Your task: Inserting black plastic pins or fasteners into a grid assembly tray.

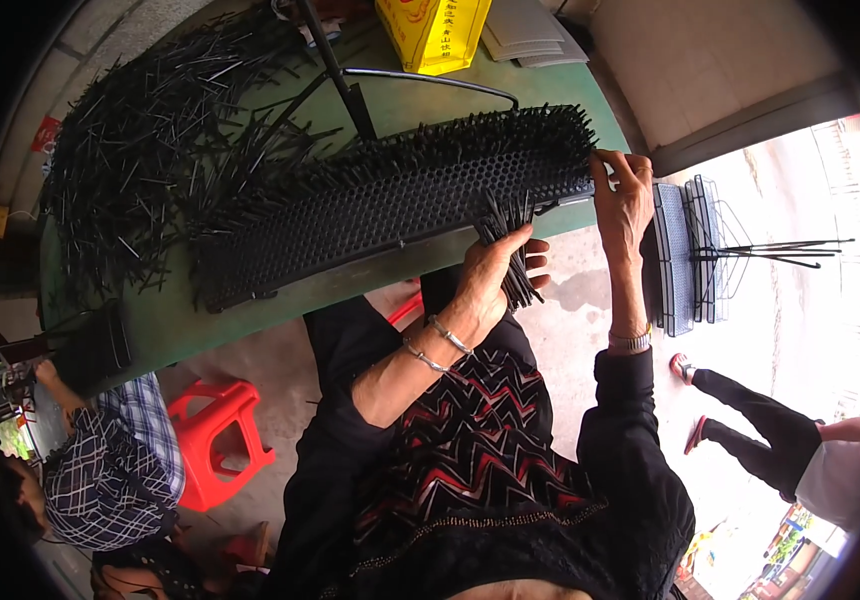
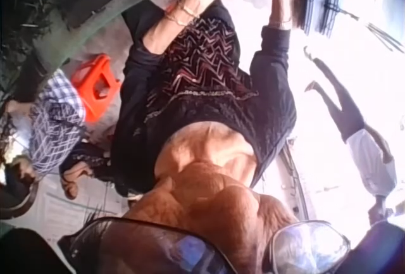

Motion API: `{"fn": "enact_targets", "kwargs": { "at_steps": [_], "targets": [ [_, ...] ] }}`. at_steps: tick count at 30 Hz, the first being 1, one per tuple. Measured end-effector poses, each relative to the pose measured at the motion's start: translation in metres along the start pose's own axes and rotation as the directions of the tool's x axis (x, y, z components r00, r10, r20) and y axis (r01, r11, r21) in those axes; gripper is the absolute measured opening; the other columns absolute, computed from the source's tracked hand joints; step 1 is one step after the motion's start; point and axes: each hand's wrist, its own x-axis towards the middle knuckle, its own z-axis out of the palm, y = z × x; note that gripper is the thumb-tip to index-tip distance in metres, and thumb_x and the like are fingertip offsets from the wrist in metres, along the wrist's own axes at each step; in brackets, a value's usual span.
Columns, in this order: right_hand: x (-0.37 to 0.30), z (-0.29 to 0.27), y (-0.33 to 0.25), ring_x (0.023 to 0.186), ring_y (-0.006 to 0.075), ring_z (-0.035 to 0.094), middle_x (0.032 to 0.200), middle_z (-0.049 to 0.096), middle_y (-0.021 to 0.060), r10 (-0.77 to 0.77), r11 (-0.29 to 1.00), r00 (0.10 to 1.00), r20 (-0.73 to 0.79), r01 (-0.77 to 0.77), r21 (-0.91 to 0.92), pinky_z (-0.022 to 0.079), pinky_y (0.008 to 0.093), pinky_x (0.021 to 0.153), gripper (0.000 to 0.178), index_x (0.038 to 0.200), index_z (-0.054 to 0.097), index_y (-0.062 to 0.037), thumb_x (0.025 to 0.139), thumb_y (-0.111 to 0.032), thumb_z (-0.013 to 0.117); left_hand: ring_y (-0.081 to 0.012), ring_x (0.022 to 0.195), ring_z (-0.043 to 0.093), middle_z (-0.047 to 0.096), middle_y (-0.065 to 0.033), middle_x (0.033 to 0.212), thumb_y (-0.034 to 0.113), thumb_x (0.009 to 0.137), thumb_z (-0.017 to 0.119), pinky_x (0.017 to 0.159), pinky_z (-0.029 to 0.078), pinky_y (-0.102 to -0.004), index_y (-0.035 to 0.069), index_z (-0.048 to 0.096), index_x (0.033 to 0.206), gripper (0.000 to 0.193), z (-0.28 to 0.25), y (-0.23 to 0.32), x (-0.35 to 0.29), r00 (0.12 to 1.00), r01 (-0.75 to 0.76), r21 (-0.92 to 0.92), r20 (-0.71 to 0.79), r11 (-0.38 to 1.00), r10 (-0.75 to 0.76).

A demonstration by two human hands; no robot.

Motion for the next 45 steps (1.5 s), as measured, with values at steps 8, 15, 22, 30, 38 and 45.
{"fn": "enact_targets", "kwargs": {
  "at_steps": [8, 15, 22, 30, 38, 45],
  "targets": [
    [-0.030, -0.011, -0.010, 0.088, 0.0202, 0.061, 0.104, 0.058, 0.0082, -0.142, 0.989, 0.988, -0.054, 0.140, -0.040, 0.049, 0.0330, 0.074, 0.032, 0.119, 0.067, -0.0193, 0.087, -0.020, 0.069, -0.0176, 0.072, 0.066, 0.069, -0.0084, 0.084, 0.024, 0.087, 0.067, 0.056, 0.052, -0.0300, 0.007, 0.062, 0.097, 0.021, 0.006, 0.001, -0.015, 0.996, -0.093, 0.063, 0.010, 0.994, 0.093],
    [-0.043, -0.040, -0.034, 0.067, 0.0084, 0.056, 0.075, 0.064, 0.0041, 0.130, 0.773, 0.799, 0.587, -0.452, 0.444, 0.045, 0.0236, 0.063, 0.016, 0.092, 0.064, 0.0036, 0.090, -0.012, 0.061, -0.0181, 0.077, 0.068, 0.069, -0.0078, 0.086, 0.027, 0.088, 0.067, 0.058, 0.054, -0.0333, 0.007, 0.064, 0.098, 0.022, 0.013, -0.004, -0.021, 0.999, -0.049, 0.119, 0.021, 0.992, 0.047],
    [-0.022, -0.043, -0.012, 0.071, 0.0106, 0.066, 0.082, 0.069, 0.0065, 0.165, 0.937, 0.983, -0.081, -0.131, 0.324, 0.050, 0.0236, 0.066, 0.014, 0.100, 0.064, -0.0011, 0.095, -0.012, 0.057, -0.0244, 0.089, 0.067, 0.067, -0.0117, 0.096, 0.029, 0.088, 0.067, 0.068, 0.058, -0.0439, 0.011, 0.060, 0.107, 0.027, 0.001, 0.005, -0.008, 0.997, 0.059, 0.088, 0.041, 0.994, -0.062],
    [-0.009, -0.018, 0.010, 0.069, 0.0106, 0.067, 0.086, 0.070, 0.0068, 0.186, 0.923, 0.972, -0.145, -0.122, 0.365, 0.050, 0.0232, 0.064, 0.014, 0.101, 0.065, -0.0014, 0.095, -0.012, 0.057, -0.0147, 0.061, 0.055, 0.059, -0.0030, 0.073, 0.026, 0.090, 0.065, 0.055, 0.049, -0.0325, 0.007, 0.060, 0.106, 0.026, -0.005, -0.007, 0.002, 0.998, 0.031, 0.080, 0.053, 0.996, -0.035],
    [-0.019, -0.009, 0.014, 0.073, 0.0110, 0.065, 0.088, 0.067, 0.0051, 0.069, 0.966, 0.996, -0.065, -0.050, 0.254, 0.050, 0.0259, 0.066, 0.012, 0.100, 0.069, -0.0060, 0.091, -0.012, 0.064, -0.0118, 0.058, 0.052, 0.058, -0.0010, 0.071, 0.028, 0.088, 0.068, 0.052, 0.044, -0.0287, 0.006, 0.063, 0.094, 0.024, 0.003, -0.005, -0.012, 0.993, -0.048, 0.137, 0.109, 0.989, 0.034],
    [-0.021, -0.025, -0.005, 0.073, 0.0138, 0.061, 0.091, 0.060, 0.0049, 0.093, 0.995, 0.995, 0.034, -0.092, -0.027, 0.048, 0.0292, 0.066, 0.019, 0.105, 0.070, -0.0132, 0.089, -0.022, 0.067, -0.0108, 0.056, 0.054, 0.062, -0.0026, 0.068, 0.030, 0.088, 0.067, 0.045, 0.044, -0.0274, 0.007, 0.063, 0.077, 0.026, 0.000, -0.007, -0.010, 0.991, -0.084, 0.150, 0.114, 0.985, 0.067]
  ]
}}
